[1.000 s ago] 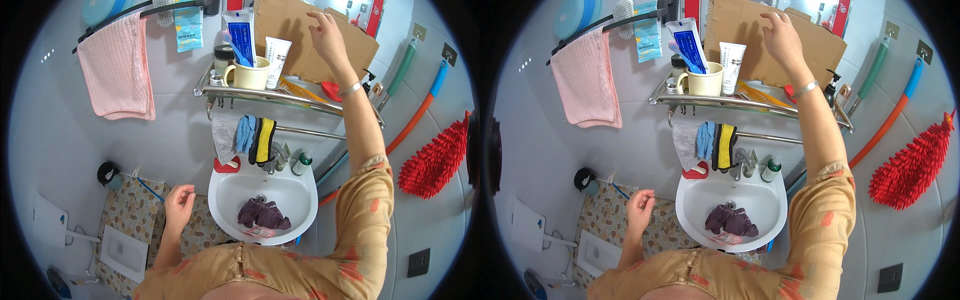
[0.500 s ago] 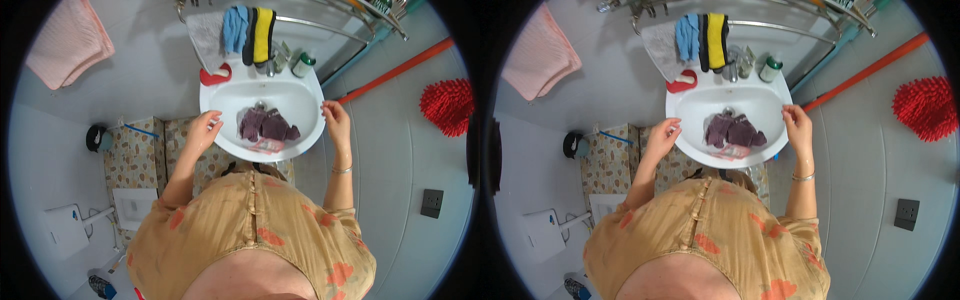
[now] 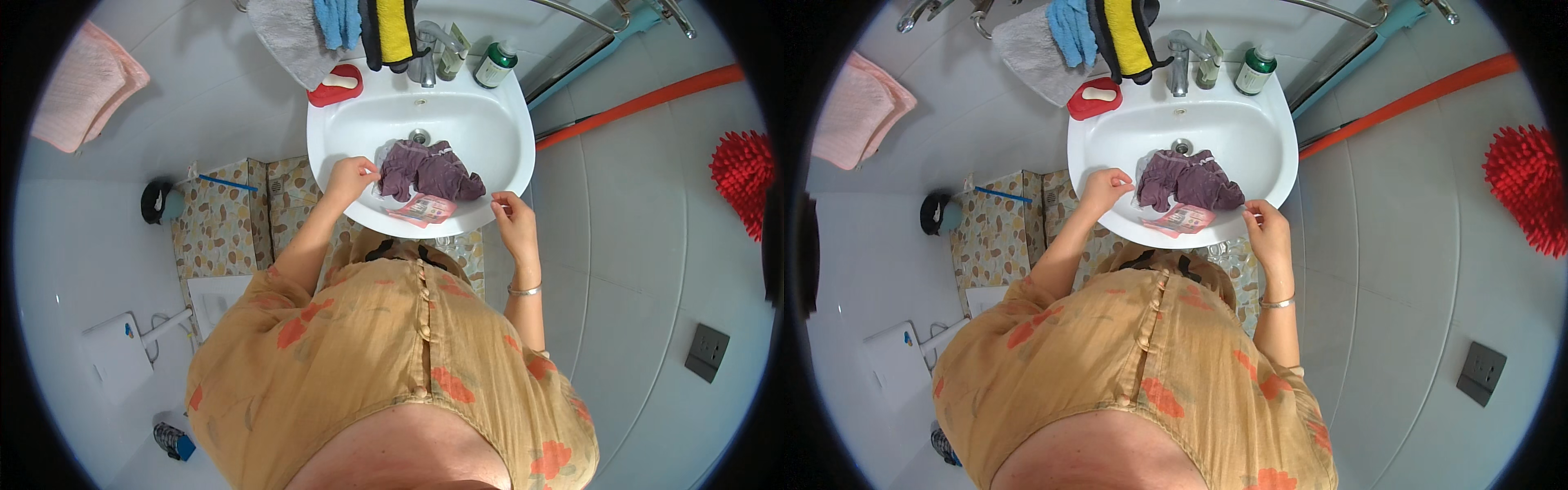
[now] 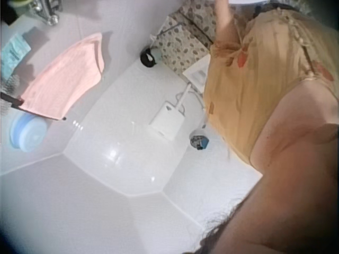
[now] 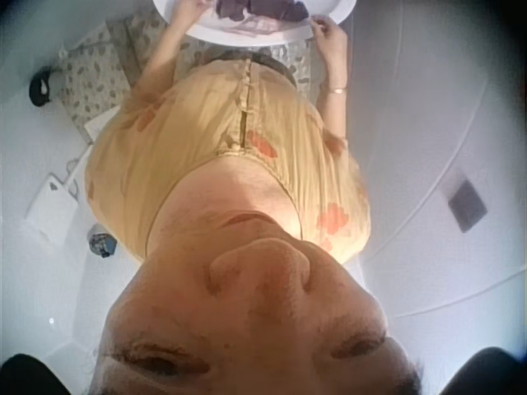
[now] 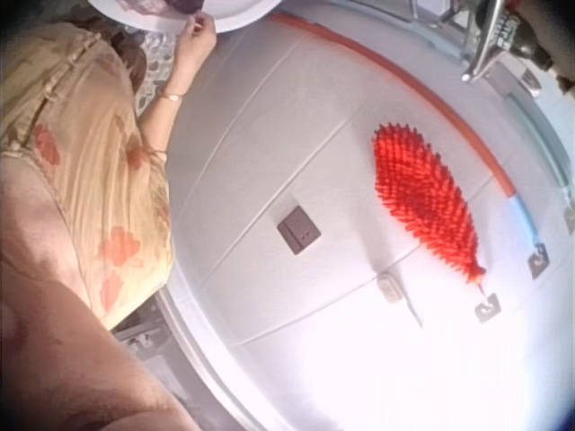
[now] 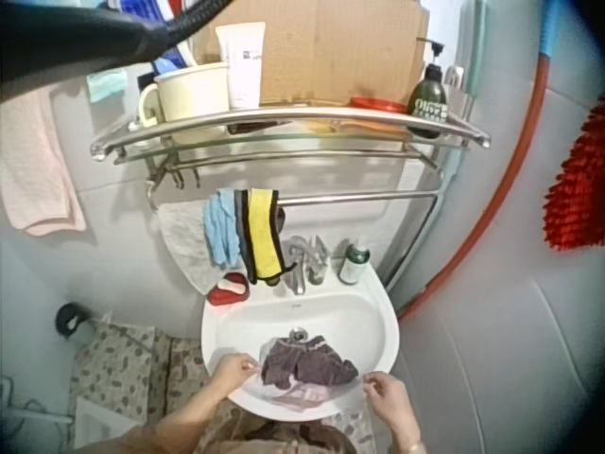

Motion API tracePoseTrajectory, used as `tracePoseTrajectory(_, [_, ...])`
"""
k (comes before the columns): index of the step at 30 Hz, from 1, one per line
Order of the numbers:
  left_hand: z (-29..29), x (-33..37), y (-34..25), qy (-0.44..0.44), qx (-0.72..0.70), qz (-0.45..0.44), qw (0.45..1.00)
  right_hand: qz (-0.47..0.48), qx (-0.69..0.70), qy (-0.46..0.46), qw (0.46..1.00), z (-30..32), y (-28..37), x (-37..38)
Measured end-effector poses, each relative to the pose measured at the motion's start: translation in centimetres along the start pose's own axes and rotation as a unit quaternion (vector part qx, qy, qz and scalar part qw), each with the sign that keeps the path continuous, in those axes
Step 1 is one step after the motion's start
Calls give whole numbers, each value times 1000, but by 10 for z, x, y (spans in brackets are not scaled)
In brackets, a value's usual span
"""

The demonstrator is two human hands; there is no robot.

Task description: The person washes a garment in a sink by wetting it under running water, applying detergent from a packet, and scrubbing the fabric by hand.

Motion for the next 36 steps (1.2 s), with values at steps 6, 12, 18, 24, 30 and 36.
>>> tracePoseTrajectory(6, [-4,12,5,-79,70,15,994,49,-50,60,996,-15,-3,36])
tracePoseTrajectory(12, [-16,-7,2,-147,8,97,984,171,-43,230,957,-67,2,29])
tracePoseTrajectory(18, [-23,-26,-1,-172,-131,98,971,367,11,335,868,-117,19,-11])
tracePoseTrajectory(24, [-29,-40,1,-65,-387,204,897,108,122,247,955,-98,0,28])
tracePoseTrajectory(30, [-101,-37,-79,242,-443,104,857,-181,429,168,869,-65,2,55])
tracePoseTrajectory(36, [-122,-28,-85,169,-602,202,754,-250,344,90,901,-38,-19,28])
Point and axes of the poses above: each hand's wrist, its own x-axis towards the middle knuckle, its own z-axis out of the back of the hand, y = z × x, the point moved 8 cm from there along x, towards the middle knuckle, and after that the axes turned 6 degrees about -y, right-handed, at the moved point
